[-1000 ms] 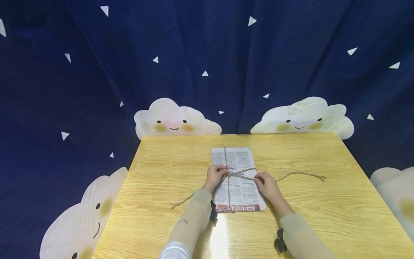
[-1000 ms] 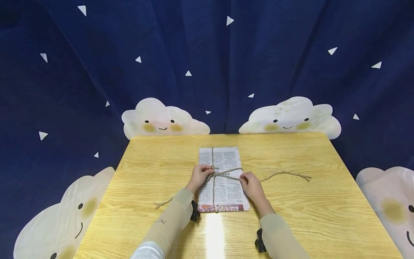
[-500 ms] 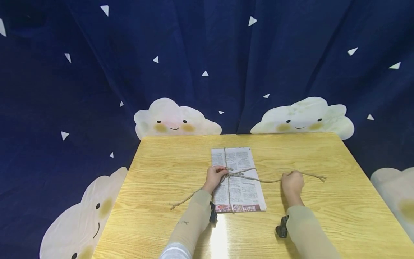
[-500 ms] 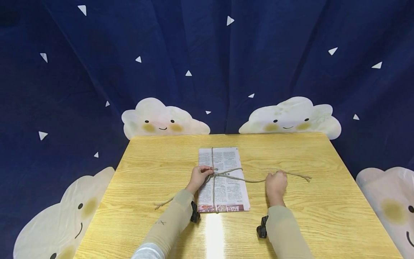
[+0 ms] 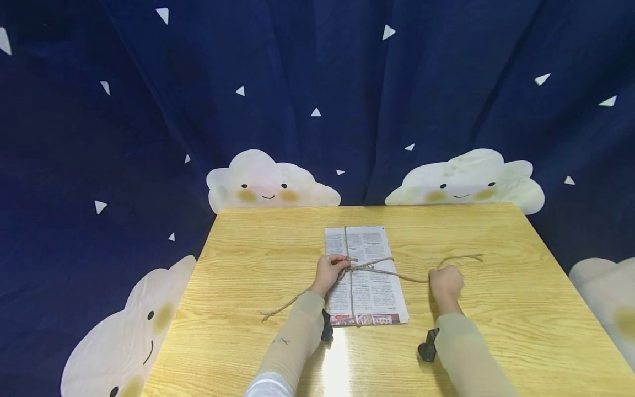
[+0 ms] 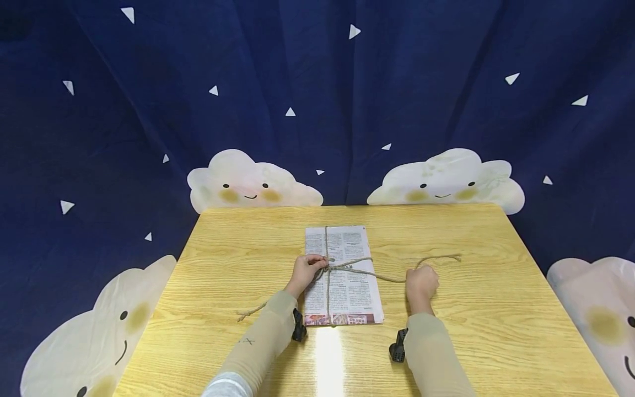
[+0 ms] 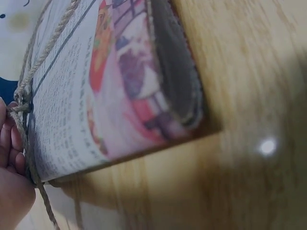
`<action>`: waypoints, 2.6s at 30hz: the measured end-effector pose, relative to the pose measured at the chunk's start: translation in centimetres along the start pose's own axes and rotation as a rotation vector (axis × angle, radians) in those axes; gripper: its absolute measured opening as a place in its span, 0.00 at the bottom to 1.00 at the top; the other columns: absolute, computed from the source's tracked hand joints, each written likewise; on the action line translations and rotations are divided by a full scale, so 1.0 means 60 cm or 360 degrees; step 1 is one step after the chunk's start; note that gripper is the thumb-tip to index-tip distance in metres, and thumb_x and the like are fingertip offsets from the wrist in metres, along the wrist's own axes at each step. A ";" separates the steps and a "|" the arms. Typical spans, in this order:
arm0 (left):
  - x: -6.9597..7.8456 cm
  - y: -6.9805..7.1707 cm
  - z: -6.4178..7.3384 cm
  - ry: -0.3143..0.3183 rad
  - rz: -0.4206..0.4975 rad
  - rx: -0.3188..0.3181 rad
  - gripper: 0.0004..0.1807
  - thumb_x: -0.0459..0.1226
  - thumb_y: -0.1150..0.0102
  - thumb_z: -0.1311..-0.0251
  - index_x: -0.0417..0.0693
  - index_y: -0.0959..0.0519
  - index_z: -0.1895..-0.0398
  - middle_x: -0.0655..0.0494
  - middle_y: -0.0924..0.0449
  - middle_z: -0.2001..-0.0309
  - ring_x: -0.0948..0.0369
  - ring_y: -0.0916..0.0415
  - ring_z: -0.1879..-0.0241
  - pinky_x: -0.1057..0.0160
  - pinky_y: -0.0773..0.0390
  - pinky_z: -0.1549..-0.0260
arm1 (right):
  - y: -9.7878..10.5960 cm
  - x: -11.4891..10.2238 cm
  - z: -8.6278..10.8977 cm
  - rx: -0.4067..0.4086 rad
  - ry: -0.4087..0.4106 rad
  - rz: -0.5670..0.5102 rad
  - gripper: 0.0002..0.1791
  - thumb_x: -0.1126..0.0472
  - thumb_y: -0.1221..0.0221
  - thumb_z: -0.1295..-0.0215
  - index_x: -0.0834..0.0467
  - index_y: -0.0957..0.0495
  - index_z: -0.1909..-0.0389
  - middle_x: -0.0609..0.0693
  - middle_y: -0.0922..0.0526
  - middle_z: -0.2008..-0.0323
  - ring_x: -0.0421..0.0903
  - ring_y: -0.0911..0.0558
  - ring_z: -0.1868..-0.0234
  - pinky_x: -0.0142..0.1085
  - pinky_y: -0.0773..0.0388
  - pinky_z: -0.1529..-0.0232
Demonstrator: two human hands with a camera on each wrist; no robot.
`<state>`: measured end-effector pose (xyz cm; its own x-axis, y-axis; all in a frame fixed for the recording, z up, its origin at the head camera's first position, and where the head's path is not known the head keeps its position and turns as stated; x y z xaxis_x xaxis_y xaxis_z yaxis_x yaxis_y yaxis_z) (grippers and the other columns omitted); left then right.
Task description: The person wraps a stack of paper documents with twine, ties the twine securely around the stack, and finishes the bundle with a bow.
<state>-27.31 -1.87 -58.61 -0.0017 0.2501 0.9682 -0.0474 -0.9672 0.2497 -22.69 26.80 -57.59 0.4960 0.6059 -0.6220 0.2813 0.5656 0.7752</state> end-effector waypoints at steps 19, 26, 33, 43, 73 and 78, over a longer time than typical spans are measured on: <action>-0.007 0.001 -0.002 -0.0017 0.0023 0.0001 0.08 0.32 0.36 0.50 0.34 0.17 0.69 0.48 0.18 0.69 0.69 0.30 0.72 0.72 0.28 0.72 | -0.016 -0.035 0.013 0.0371 0.0639 -0.0804 0.07 0.70 0.45 0.40 0.70 0.23 0.64 0.59 0.21 0.72 0.33 0.29 0.77 0.15 0.36 0.80; -0.001 0.007 0.004 -0.0089 0.0127 -0.0067 0.06 0.29 0.40 0.46 0.31 0.18 0.69 0.42 0.18 0.67 0.64 0.26 0.68 0.70 0.26 0.67 | -0.033 -0.058 0.019 -0.0220 0.0502 -0.1392 0.08 0.67 0.42 0.40 0.69 0.24 0.63 0.45 0.20 0.72 0.36 0.21 0.71 0.23 0.23 0.70; 0.035 0.017 0.027 -0.0139 0.0174 -0.0100 0.08 0.25 0.44 0.45 0.25 0.20 0.65 0.35 0.20 0.64 0.56 0.22 0.64 0.69 0.24 0.64 | -0.052 -0.091 0.033 -0.0749 0.0311 -0.1264 0.19 0.64 0.44 0.37 0.73 0.30 0.51 0.52 0.18 0.65 0.37 0.21 0.68 0.27 0.21 0.65; 0.033 0.018 0.029 -0.0115 0.0180 -0.0127 0.09 0.27 0.42 0.46 0.27 0.20 0.64 0.37 0.19 0.62 0.53 0.23 0.59 0.69 0.24 0.61 | -0.088 -0.119 0.031 -0.0936 0.0320 -0.0960 0.16 0.67 0.45 0.38 0.77 0.28 0.54 0.54 0.19 0.72 0.35 0.28 0.78 0.24 0.31 0.79; 0.031 0.020 0.030 -0.0128 0.0129 -0.0145 0.08 0.28 0.42 0.45 0.29 0.19 0.65 0.39 0.19 0.63 0.54 0.22 0.60 0.66 0.23 0.60 | -0.080 -0.102 0.024 -0.0358 0.0807 -0.0390 0.23 0.68 0.45 0.39 0.67 0.32 0.42 0.65 0.26 0.52 0.58 0.24 0.53 0.46 0.25 0.51; 0.024 0.017 0.026 -0.0153 0.0143 -0.0137 0.09 0.27 0.42 0.45 0.26 0.20 0.64 0.37 0.19 0.63 0.53 0.22 0.60 0.65 0.22 0.60 | -0.075 -0.085 0.025 -0.0311 0.0651 -0.0473 0.22 0.70 0.46 0.39 0.69 0.33 0.43 0.66 0.24 0.56 0.58 0.23 0.57 0.45 0.23 0.55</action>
<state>-25.83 -2.56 -56.93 0.0856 0.1532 0.9845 -0.1367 -0.9769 0.1640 -25.27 20.33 -57.70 0.0470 0.5505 -0.8335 0.1836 0.8155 0.5489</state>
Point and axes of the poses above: each hand's wrist, its own z-axis away from the middle knuckle, its own y-axis out of the back of the hand, x = y × z, the point moved 1 cm from there along -z, towards the middle knuckle
